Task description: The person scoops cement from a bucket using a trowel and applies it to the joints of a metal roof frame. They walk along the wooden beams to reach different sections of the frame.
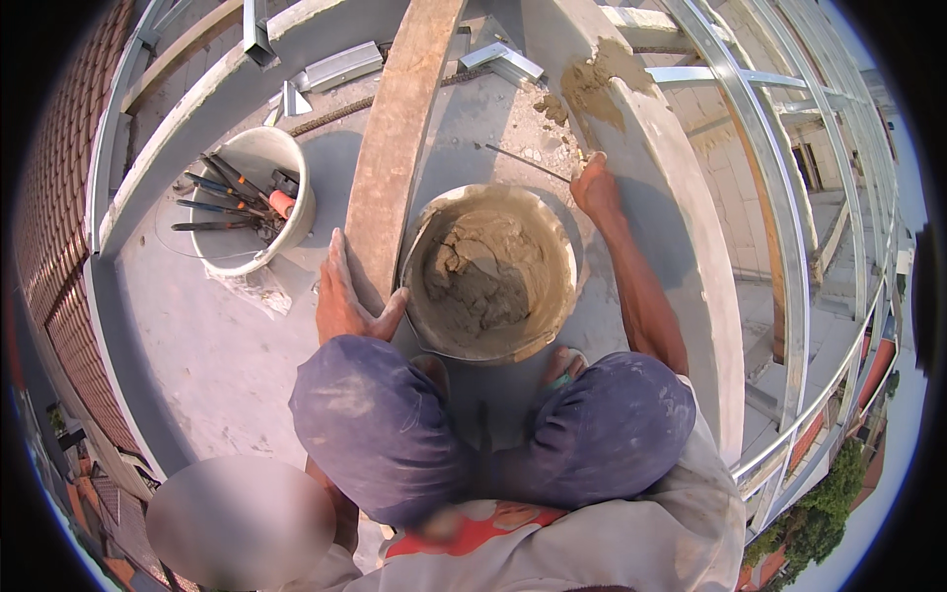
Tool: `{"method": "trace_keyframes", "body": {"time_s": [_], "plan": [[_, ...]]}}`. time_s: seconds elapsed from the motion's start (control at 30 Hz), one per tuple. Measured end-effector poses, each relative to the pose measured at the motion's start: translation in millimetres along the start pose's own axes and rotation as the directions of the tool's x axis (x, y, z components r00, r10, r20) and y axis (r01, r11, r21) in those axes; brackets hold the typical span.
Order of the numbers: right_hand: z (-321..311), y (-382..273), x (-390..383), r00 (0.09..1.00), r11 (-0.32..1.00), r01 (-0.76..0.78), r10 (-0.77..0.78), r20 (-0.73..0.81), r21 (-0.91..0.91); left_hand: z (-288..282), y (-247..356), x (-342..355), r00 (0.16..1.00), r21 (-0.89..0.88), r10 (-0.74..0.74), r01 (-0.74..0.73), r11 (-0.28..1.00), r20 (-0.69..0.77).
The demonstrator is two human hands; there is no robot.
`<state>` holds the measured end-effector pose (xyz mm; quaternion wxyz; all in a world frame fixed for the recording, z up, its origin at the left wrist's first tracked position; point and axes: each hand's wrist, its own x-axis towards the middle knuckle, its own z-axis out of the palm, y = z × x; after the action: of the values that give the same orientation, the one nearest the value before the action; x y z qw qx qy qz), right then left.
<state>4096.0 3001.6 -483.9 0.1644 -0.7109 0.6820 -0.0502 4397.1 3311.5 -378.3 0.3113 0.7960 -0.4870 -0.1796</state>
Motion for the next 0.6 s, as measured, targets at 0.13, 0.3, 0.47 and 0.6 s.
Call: {"method": "trace_keyframes", "body": {"time_s": [0.13,0.3,0.47,0.6], "plan": [[-10.0,-6.0,16.4,0.991,0.996,0.041,-0.031,-0.13,0.078,0.6,-1.7,-0.3,1.0,0.001,-0.001,0.001,1.0,-0.001],[-32.7,-15.5,20.2,0.96,0.989,0.09,-0.053,-0.274,0.121,-0.8,1.0,-0.8,1.0,0.002,-0.019,0.019,1.0,0.015],[-39.6,-7.8,11.4,0.931,0.933,0.184,-0.065,-0.359,0.308,-5.3,5.0,-1.8,0.998,-0.009,-0.045,0.046,0.999,0.033],[-46.4,-2.4,-3.4,0.948,0.905,0.129,0.008,-0.319,0.406,-0.7,-3.1,-2.1,1.0,-0.015,-0.004,0.005,1.0,0.017]]}}
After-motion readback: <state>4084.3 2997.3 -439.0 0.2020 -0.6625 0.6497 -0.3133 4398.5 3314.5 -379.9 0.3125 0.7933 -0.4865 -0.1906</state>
